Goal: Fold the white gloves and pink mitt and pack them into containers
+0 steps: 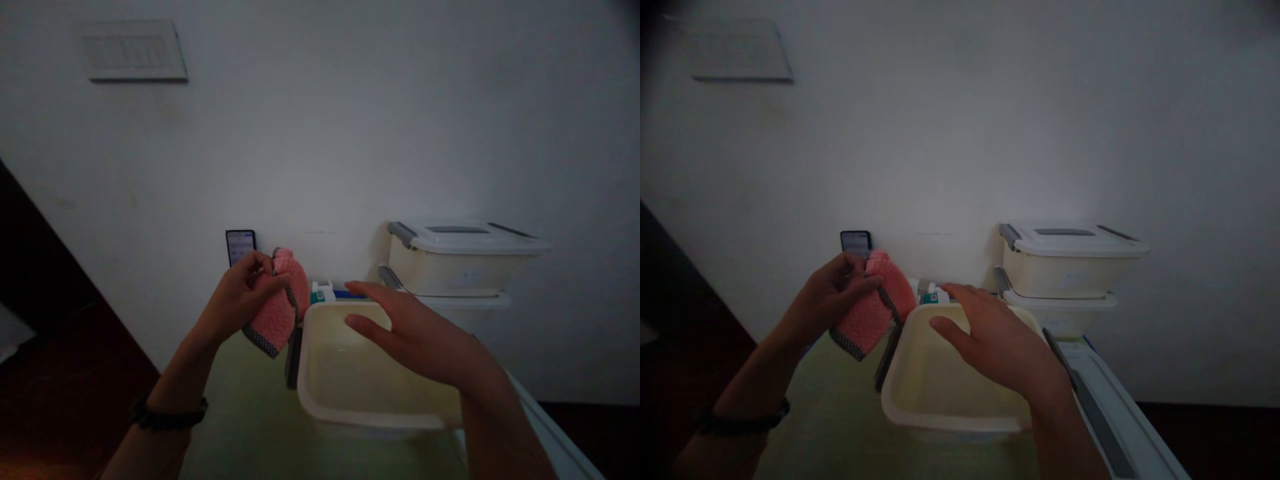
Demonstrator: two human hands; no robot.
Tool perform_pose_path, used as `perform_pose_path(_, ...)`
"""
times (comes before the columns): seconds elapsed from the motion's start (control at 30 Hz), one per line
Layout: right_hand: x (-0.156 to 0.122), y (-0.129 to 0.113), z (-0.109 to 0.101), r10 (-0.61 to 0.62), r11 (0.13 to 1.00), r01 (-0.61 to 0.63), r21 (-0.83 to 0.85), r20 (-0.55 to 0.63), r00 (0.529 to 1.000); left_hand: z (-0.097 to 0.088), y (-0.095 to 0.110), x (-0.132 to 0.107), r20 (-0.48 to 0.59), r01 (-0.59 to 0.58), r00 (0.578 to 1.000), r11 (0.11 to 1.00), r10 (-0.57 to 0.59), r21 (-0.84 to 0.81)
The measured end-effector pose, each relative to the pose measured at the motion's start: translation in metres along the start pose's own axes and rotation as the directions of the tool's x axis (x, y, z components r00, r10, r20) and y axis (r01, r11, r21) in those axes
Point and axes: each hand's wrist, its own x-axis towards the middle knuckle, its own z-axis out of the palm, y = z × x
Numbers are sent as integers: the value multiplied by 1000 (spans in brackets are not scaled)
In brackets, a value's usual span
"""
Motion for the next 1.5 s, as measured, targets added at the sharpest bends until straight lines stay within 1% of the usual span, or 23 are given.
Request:
perform_pose_path(0.1,4,-5,2,-21,994,31,106,-94,995,11,15,1,60,45,998,954,-29,-297)
perform_pose_path(0.17,6,-10,3,-41,977,70,204,-143,989,19,26,4,110,64,994,917,-22,-393)
perform_pose_path(0.23,9,-14,5,-54,951,109,290,-191,980,27,33,7,165,67,986,908,2,-414)
perform_pose_path(0.33,11,-15,4,-25,943,98,319,-224,974,37,37,8,288,96,957,909,27,-405)
perform_pose_path(0.43,11,-12,-1,-13,959,66,274,-191,982,40,34,6,395,121,917,910,50,-396)
perform_pose_path(0.5,9,-8,-7,-46,961,82,264,-139,989,36,32,5,401,93,915,935,56,-342)
perform_pose_path(0.57,7,-3,-14,-56,955,85,283,-109,992,29,28,6,352,31,935,976,47,-215)
perform_pose_path(0.63,5,3,-20,-1,952,50,303,-160,987,21,24,9,269,-42,962,998,54,-50)
perform_pose_path(0.7,4,11,-24,67,951,10,310,-238,969,16,19,13,182,-101,979,992,87,71)
perform_pose_path(0.77,4,19,-26,106,951,-11,310,-290,951,13,15,16,128,-130,985,984,114,124)
perform_pose_path(0.87,5,26,-25,121,948,-23,318,-293,948,14,12,17,77,-132,989,985,124,112)
perform_pose_path(0.93,6,28,-25,122,947,-25,320,-287,950,16,13,17,68,-99,993,987,91,124)
perform_pose_path(1.0,6,27,-26,119,950,-21,312,-299,947,17,15,16,85,-94,993,974,77,208)
perform_pose_path(1.03,5,27,-27,115,951,-19,307,-299,947,17,15,17,87,-119,991,956,99,268)
perform_pose_path(1.1,3,28,-30,111,952,-21,306,-278,954,16,16,17,32,-187,982,923,187,337)
perform_pose_path(1.17,0,31,-33,119,954,-44,296,-241,963,17,17,17,-53,-194,975,939,218,285)
perform_pose_path(1.23,-3,35,-36,119,962,-77,260,-149,982,18,17,16,-102,-126,985,983,140,134)
perform_pose_path(1.27,-5,38,-38,107,970,-88,228,-74,991,20,16,16,-113,-82,990,995,88,61)
perform_pose_path(1.33,-8,43,-41,87,985,-98,141,83,993,24,15,16,-165,5,986,1000,-7,-14)
perform_pose_path(1.37,-9,46,-42,85,990,-98,98,127,988,26,15,16,-211,38,977,999,-42,-19)
perform_pose_path(1.4,-9,49,-43,89,993,-98,61,132,987,27,14,17,-260,61,964,998,-61,-9)
perform_pose_path(1.43,-8,52,-44,91,995,-96,37,102,991,28,13,18,-303,65,951,998,-61,4)
perform_pose_path(1.5,-7,56,-45,70,996,-70,56,-6,998,27,10,20,-359,60,932,998,-48,22)
